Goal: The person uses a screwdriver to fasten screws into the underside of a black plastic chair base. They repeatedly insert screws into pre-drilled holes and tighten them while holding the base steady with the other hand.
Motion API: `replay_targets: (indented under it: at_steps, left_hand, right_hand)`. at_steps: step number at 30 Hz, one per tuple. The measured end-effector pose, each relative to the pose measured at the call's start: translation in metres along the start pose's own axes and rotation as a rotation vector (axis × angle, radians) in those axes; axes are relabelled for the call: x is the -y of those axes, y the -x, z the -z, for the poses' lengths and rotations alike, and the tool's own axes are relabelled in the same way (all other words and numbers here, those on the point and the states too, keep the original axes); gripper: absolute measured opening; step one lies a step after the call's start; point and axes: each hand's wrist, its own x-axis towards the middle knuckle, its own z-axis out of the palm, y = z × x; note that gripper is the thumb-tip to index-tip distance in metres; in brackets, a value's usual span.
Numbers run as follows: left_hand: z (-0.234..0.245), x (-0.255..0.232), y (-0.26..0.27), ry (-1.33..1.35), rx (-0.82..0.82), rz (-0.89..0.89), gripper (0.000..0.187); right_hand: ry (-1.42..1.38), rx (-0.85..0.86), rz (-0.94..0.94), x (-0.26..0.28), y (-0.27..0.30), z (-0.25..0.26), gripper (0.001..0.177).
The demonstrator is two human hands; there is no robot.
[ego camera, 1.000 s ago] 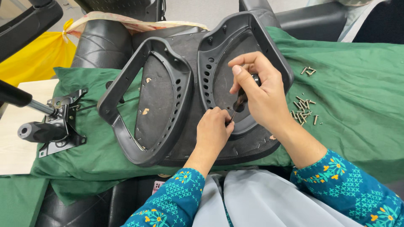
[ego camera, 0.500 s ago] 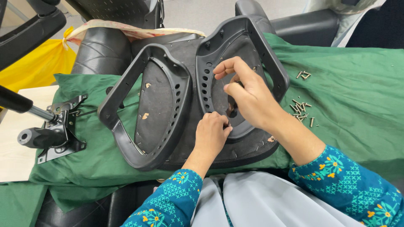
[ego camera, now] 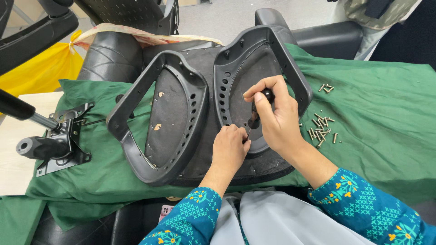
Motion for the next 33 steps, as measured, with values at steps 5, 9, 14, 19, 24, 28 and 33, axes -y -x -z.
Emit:
replay_targets:
  at_steps: [5, 9, 14, 19, 24, 28, 33]
  left_hand:
    - [-0.002, -0.003, 0.003, 0.002, -0.062, -0.004, 0.016]
    - [-0.003, -0.005, 0.007, 0.024, -0.114, -0.006, 0.015]
    - [0.000, -0.006, 0.008, 0.055, -0.104, 0.013, 0.015]
    - [-0.001, -0.006, 0.009, 0.054, -0.115, 0.005, 0.015]
    - [-0.006, -0.008, 0.015, 0.041, -0.179, -0.020, 0.009]
    - [-0.008, -0.008, 0.018, 0.038, -0.158, -0.011, 0.013]
    - [-0.009, -0.007, 0.019, 0.037, -0.146, -0.006, 0.013]
  right_hand:
    - [0.336, -0.135, 0.259, -0.001, 0.004, 0.000, 0.011]
    - [0.471, -0.181, 0.167, -0.003, 0.001, 0.008, 0.021]
    - [-0.007, -0.137, 0.092, -0.019, 0.004, 0.016, 0.021]
    - [0.008, -0.132, 0.066, -0.033, 0.004, 0.027, 0.016]
    - [0.193, -0.164, 0.230, -0.034, 0.003, 0.030, 0.026]
    - [0.178, -0.158, 0.151, -0.026, 0.001, 0.028, 0.018]
    - [-0.076, -0.149, -0.062, -0.008, 0.000, 0.021, 0.019]
